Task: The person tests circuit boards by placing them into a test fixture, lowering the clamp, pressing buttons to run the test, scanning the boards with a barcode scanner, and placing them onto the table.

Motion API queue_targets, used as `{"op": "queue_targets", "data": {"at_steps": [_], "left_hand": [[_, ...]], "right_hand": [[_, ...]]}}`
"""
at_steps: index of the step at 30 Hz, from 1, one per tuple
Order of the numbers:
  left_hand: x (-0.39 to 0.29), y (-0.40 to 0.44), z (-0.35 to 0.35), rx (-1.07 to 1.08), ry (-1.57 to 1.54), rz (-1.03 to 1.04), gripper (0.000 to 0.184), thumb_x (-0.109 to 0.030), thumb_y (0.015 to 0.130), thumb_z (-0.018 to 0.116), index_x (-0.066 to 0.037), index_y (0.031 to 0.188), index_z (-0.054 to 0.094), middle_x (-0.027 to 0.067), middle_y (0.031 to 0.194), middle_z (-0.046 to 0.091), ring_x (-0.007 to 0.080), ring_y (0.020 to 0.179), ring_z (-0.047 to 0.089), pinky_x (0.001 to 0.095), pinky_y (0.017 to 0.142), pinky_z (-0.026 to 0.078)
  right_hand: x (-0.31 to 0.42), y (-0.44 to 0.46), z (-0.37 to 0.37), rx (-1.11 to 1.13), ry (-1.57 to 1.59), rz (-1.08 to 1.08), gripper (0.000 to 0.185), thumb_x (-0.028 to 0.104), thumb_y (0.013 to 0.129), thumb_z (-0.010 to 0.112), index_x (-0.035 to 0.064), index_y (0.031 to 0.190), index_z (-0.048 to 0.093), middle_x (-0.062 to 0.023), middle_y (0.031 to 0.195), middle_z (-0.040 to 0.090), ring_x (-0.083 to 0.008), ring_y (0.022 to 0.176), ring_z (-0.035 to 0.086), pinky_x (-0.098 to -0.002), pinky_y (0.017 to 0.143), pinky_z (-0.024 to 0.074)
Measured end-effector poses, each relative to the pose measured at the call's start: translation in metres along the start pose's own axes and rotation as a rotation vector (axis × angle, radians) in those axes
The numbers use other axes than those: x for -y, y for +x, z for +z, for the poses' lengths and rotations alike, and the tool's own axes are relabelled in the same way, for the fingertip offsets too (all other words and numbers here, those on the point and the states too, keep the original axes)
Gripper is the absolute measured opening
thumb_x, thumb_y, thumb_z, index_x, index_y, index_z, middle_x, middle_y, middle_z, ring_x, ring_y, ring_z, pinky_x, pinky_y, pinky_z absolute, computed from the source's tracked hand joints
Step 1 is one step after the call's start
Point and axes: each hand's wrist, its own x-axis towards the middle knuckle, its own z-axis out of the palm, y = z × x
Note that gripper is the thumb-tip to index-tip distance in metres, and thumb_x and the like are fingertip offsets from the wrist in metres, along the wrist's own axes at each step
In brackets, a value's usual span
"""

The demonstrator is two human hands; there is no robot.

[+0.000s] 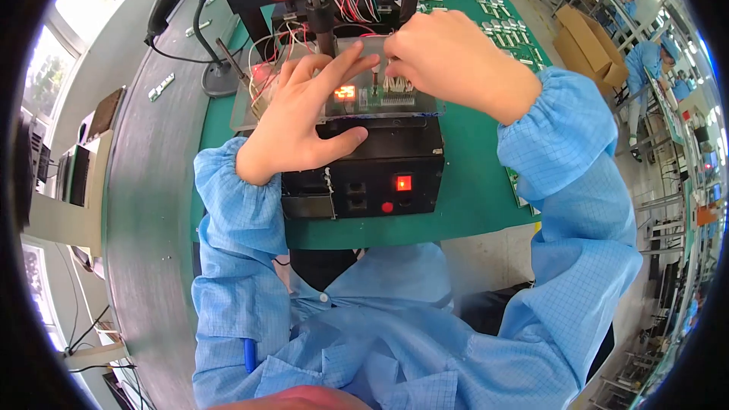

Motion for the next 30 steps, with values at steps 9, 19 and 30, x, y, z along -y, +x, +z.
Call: {"op": "queue_targets", "data": {"at_steps": [9, 19, 30], "left_hand": [[0.001, 0.017, 0.005, -0.253, 0.05, 0.003, 0.039, -0.018, 0.076, 0.07, -0.011, 0.114, 0.064, 0.0074, 0.087, 0.063, 0.0246, 0.067, 0.062, 0.035, 0.059, 0.051], [-0.015, 0.02, 0.006, 0.072, 0.248, -0.013, 0.075, -0.039, 0.061, 0.081, -0.01, 0.125, 0.057, 0.011, 0.122, 0.05, 0.0314, 0.111, 0.05, 0.0417, 0.089, 0.045], [-0.008, 0.017, 0.017, -0.004, 0.332, 0.049, 0.084, -0.037, 0.058, 0.083, -0.007, 0.13, 0.053, 0.0127, 0.14, 0.041, 0.0355, 0.123, 0.042, 0.0478, 0.1, 0.034]], "right_hand": [[0.042, -0.035, 0.056, -0.64, 0.148, 0.308, 0.027, 0.019, 0.075, 0.076, 0.0135, 0.101, 0.074, -0.0043, 0.094, 0.055, -0.0249, 0.093, 0.053, -0.0347, 0.076, 0.0449], [0.067, -0.05, 0.079, -0.589, 0.15, 0.505, 0.079, 0.049, 0.064, 0.079, 0.0214, 0.134, 0.055, -0.0153, 0.147, 0.033, -0.0412, 0.135, 0.029, -0.0533, 0.106, 0.0241], [0.066, -0.054, 0.079, -0.593, 0.225, 0.515, 0.078, 0.053, 0.065, 0.078, 0.0258, 0.134, 0.055, -0.0114, 0.149, 0.034, -0.0398, 0.136, 0.027, -0.0532, 0.107, 0.0224]]}}
